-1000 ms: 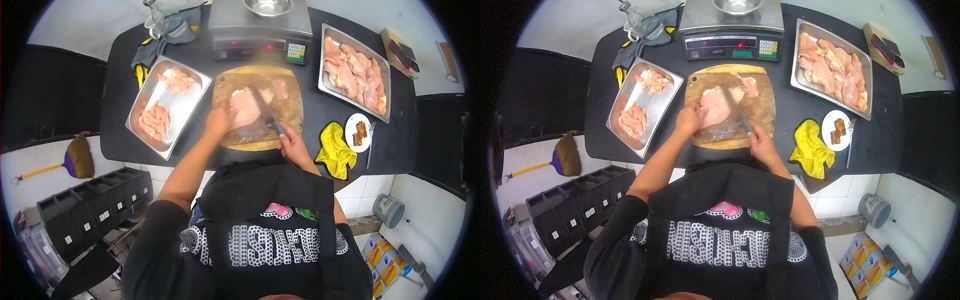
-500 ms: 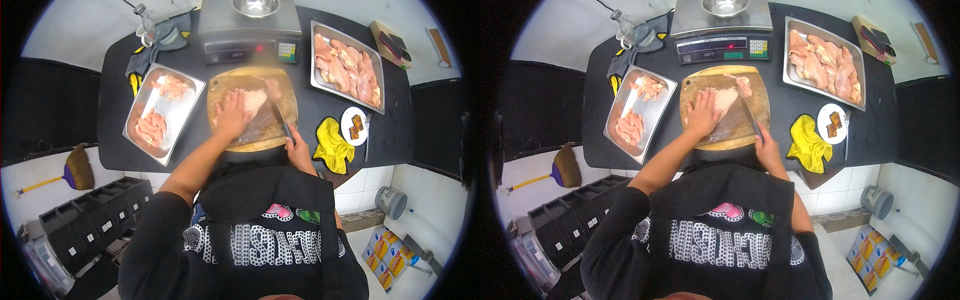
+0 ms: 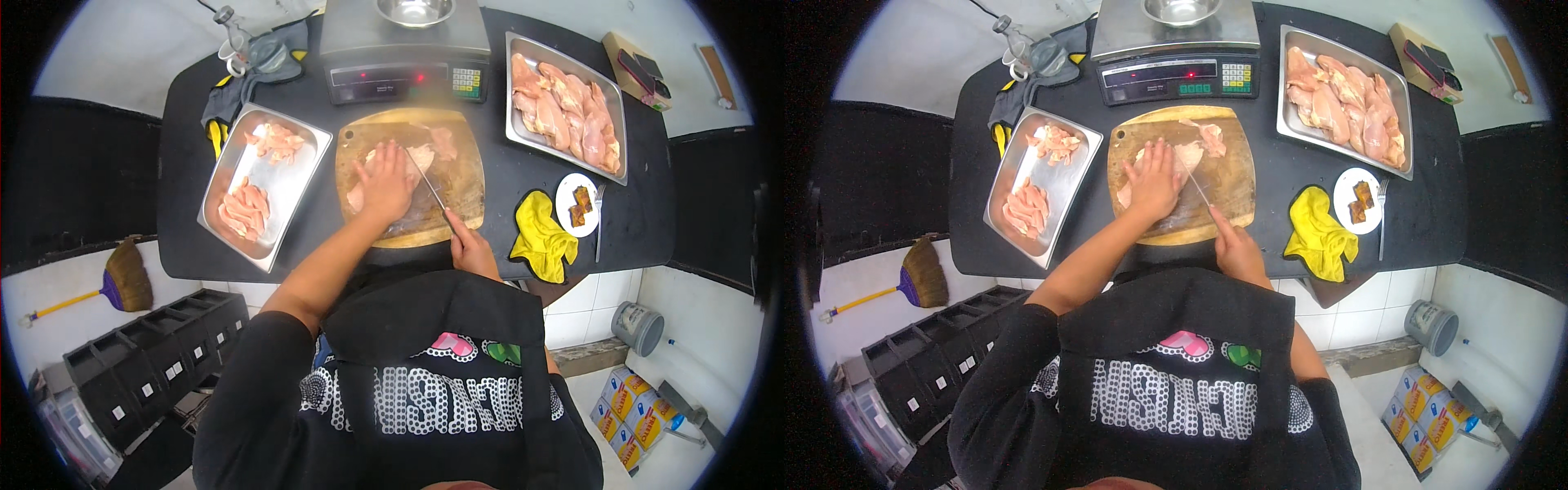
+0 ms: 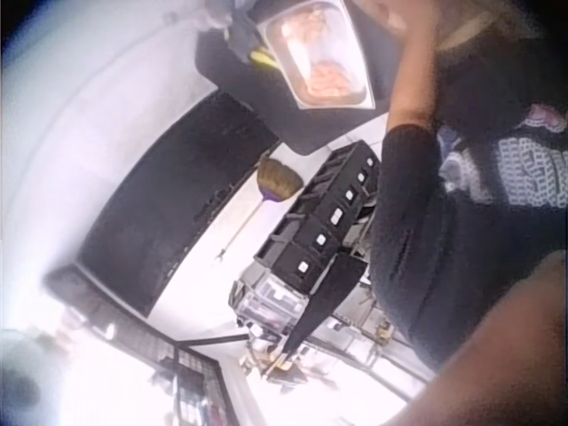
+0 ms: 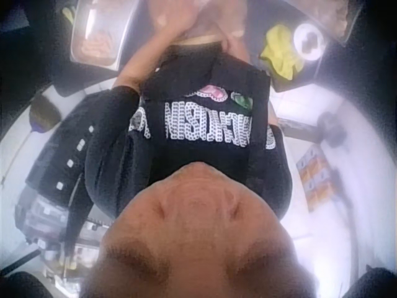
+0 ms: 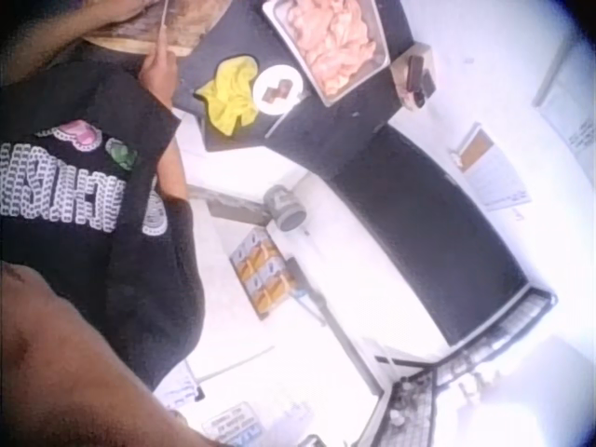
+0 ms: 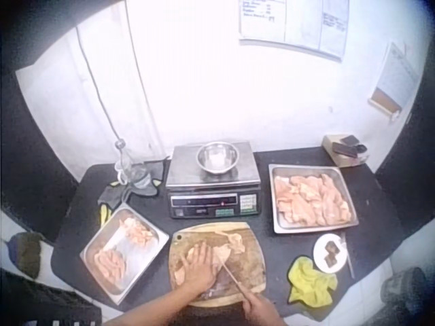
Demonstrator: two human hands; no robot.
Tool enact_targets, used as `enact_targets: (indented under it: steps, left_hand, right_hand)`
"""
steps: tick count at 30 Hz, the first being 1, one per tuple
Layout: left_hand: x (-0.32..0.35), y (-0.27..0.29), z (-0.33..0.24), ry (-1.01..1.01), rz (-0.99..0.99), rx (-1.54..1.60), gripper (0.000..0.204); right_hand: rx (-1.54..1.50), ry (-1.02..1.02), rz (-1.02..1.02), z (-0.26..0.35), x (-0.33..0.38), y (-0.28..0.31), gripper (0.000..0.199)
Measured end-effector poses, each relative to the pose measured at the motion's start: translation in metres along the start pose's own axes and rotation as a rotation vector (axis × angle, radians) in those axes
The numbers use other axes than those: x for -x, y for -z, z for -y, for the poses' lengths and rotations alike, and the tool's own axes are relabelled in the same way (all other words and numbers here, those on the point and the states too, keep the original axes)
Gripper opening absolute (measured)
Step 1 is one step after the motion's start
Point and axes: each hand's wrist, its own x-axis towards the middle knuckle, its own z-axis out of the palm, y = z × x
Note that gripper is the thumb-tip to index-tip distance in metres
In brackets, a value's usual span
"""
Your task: The person slices a chicken breast with a knife on a wooden board, weighs the slices in a metal bowl on a digital scale, and places them into a tray.
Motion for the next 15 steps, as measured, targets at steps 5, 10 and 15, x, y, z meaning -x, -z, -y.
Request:
enact_targets:
  steps: [5, 10, 15]
  left_hand:
    - [-0.0027, -0.0042, -0.0003, -0.021, -0.026, 0.001, 0.062]
    - [-0.0012, -0.0059, 0.001, -0.039, -0.049, -0.051, 0.065]
    - [-0.0009, -0.0073, 0.0029, -0.05, -0.047, -0.044, 0.066]
  right_hand:
    - [-0.03, -0.045, 0.0, 0.0036, -0.0006, 0.0008, 0.05]
    - [-0.018, -0.035, 0.0, 0.0075, 0.0008, 0.0026, 0.05]
    - [0.004, -0.073, 0.007, 0.0105, 0.0008, 0.003, 0.05]
